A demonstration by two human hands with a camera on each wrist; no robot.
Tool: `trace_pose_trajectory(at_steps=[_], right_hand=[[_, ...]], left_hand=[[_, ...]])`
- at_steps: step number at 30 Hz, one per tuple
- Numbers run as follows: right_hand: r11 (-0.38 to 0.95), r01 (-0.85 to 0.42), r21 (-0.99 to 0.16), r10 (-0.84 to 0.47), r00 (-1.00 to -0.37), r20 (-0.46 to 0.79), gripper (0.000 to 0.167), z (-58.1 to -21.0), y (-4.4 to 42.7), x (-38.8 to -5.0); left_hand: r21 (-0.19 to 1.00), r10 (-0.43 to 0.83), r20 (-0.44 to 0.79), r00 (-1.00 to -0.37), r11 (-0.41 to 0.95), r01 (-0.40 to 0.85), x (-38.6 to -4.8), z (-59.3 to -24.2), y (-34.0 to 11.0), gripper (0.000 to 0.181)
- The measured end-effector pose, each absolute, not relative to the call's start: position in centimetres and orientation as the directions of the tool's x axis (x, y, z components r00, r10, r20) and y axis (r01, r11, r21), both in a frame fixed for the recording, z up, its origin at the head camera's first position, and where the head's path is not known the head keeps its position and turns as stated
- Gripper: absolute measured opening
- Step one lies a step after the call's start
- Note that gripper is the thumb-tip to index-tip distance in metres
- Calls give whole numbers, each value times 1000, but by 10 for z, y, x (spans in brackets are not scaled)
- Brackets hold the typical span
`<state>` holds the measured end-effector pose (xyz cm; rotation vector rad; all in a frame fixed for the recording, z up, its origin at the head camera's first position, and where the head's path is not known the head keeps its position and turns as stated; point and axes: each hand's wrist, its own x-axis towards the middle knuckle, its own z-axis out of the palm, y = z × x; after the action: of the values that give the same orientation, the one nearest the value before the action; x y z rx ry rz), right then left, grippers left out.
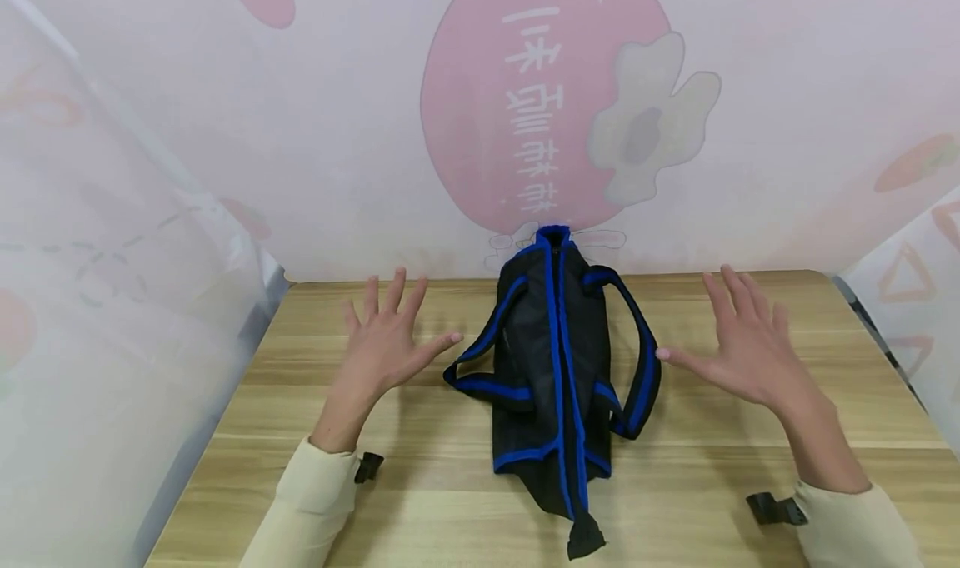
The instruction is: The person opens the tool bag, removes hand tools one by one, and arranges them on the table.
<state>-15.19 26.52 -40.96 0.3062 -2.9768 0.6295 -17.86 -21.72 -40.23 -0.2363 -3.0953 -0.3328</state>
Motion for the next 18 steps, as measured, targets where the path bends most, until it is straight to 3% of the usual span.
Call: trace_pose_trajectory(at_steps=[9,18], right_hand=[[871,-258,-418,-213,-965,152,126,-398,248,-164],[856,-221,-467,-189,-975,114,120,-389,230,-171]], left_hand=[[224,215,86,-973,947,229,-192,-395,-194,105],[271,284,128,-950,912,309,-207,-390,-172,101]])
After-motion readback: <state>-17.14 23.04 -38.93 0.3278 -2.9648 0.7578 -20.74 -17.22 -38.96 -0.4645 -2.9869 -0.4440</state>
